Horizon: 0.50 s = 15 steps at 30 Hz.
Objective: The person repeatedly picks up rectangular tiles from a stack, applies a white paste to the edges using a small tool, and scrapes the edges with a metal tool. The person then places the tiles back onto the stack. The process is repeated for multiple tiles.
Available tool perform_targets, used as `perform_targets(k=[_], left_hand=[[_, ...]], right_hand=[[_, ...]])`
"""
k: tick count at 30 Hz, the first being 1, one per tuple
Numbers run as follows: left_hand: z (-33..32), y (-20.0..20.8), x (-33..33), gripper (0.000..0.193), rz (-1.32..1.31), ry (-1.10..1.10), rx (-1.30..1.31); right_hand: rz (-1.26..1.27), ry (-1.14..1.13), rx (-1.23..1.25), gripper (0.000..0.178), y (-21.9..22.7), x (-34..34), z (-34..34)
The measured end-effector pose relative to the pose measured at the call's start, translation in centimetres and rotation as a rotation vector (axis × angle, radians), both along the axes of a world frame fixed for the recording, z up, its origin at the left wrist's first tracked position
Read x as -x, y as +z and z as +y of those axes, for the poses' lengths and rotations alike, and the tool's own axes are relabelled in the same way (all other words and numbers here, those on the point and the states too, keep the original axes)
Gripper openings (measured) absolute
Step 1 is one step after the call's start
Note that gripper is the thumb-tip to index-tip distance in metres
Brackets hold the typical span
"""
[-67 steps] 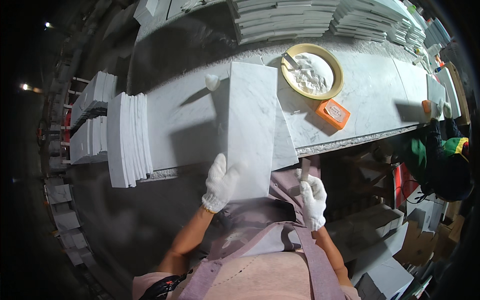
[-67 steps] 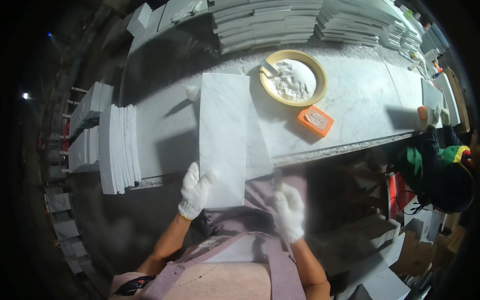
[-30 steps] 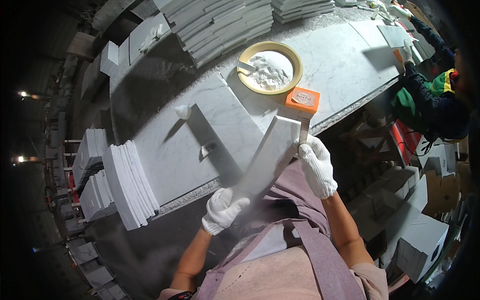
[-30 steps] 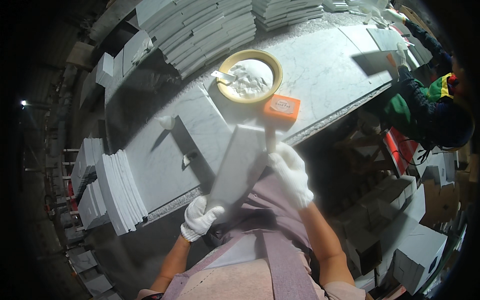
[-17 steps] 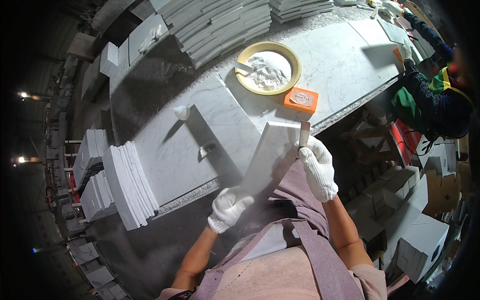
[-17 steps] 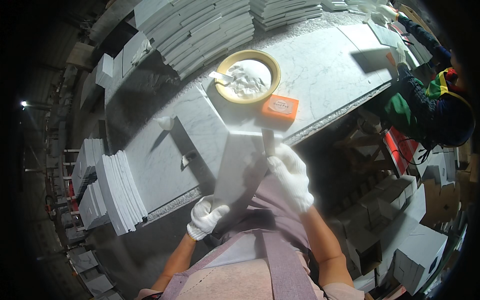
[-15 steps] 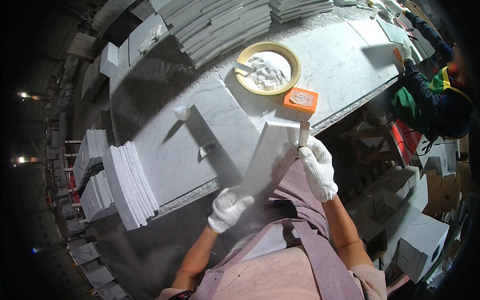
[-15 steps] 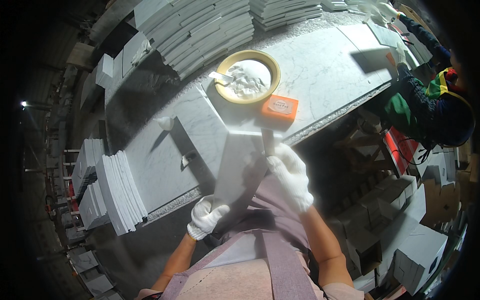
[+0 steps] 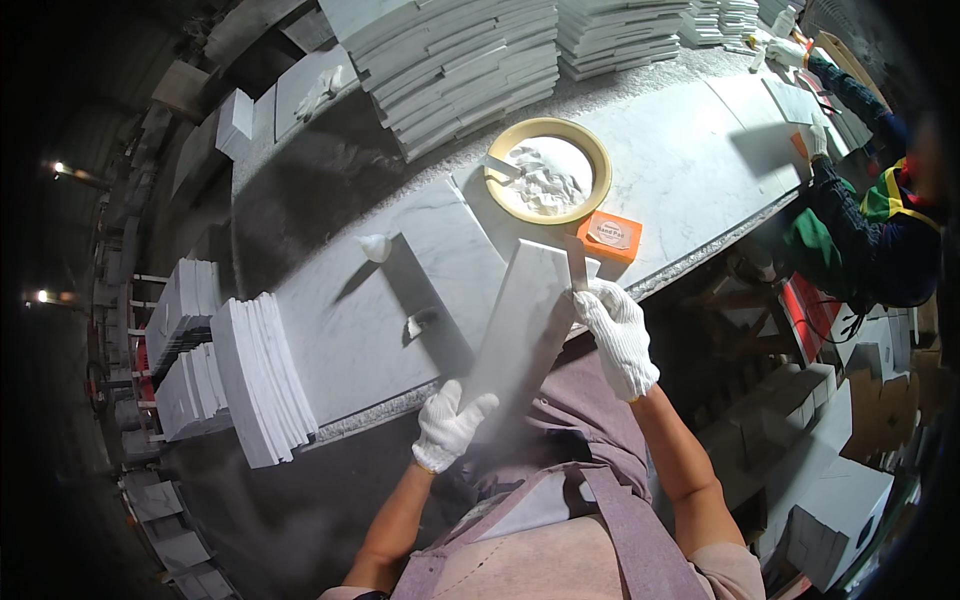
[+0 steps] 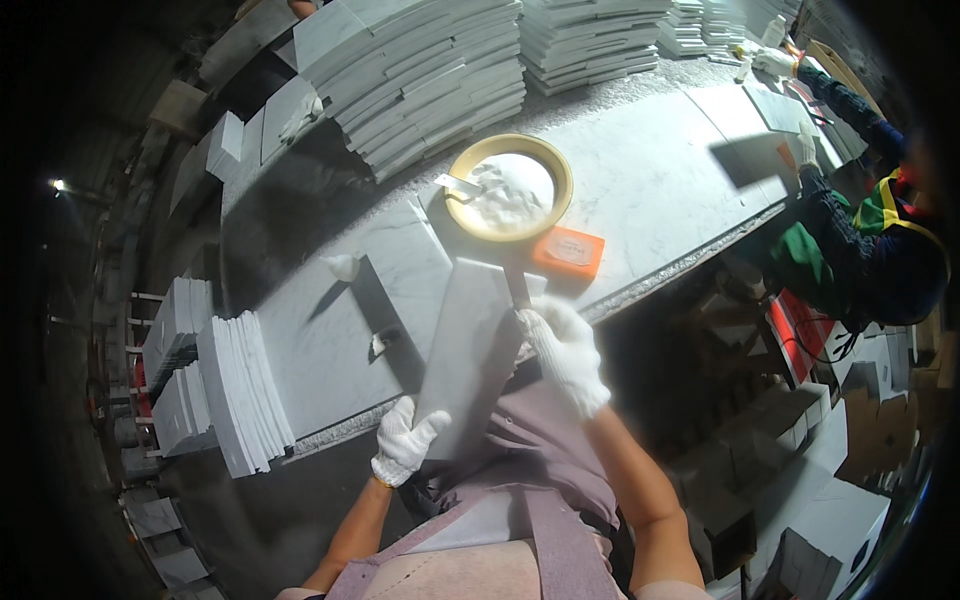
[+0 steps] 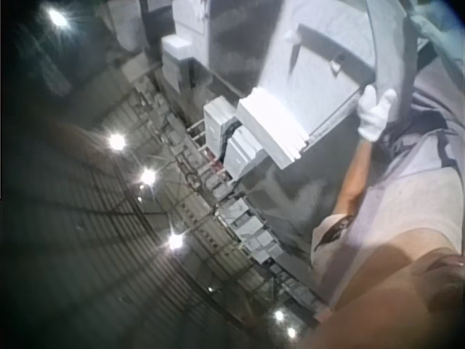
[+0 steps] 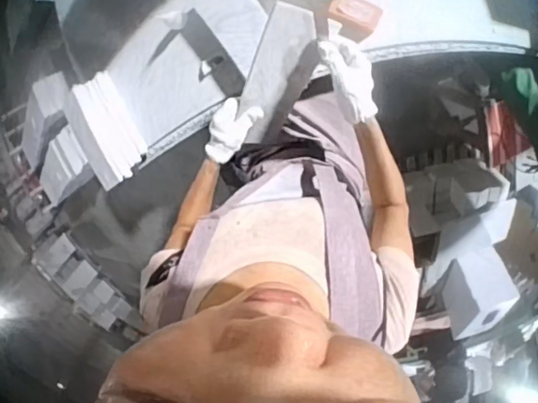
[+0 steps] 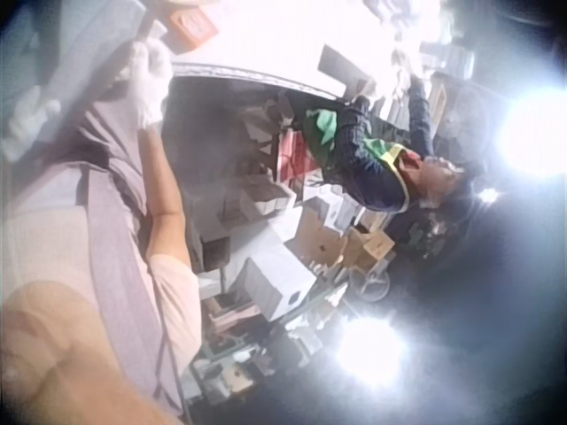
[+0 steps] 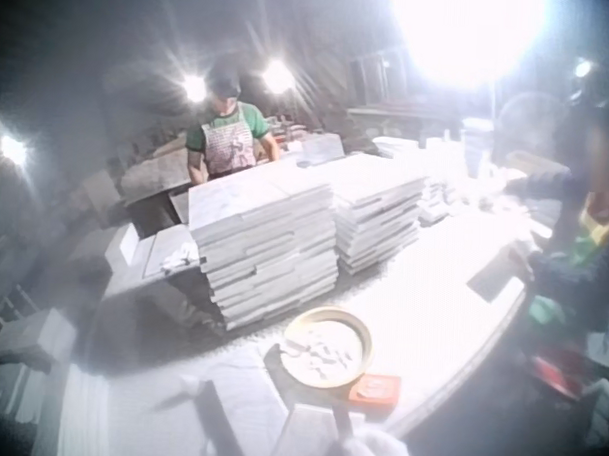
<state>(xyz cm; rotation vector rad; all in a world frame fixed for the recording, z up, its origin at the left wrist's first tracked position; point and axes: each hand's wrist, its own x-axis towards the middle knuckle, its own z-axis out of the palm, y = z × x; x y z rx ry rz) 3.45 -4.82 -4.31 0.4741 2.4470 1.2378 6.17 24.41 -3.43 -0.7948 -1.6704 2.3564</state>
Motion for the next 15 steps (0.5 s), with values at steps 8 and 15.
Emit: perform_targets(k=[8, 15], left_hand=[[0.1, 0.2, 0.7, 0.057, -0.023, 0.04, -0.018], [0.0, 0.1, 0.6, 0.057, -0.004, 0.039, 0.045]], right_hand=[[0.008, 0.049, -0.008, 0.033, 0.2, 0.7, 0.7], [0.077, -0.238, 0.052, 0.025, -1.0, -0.6, 2.3]])
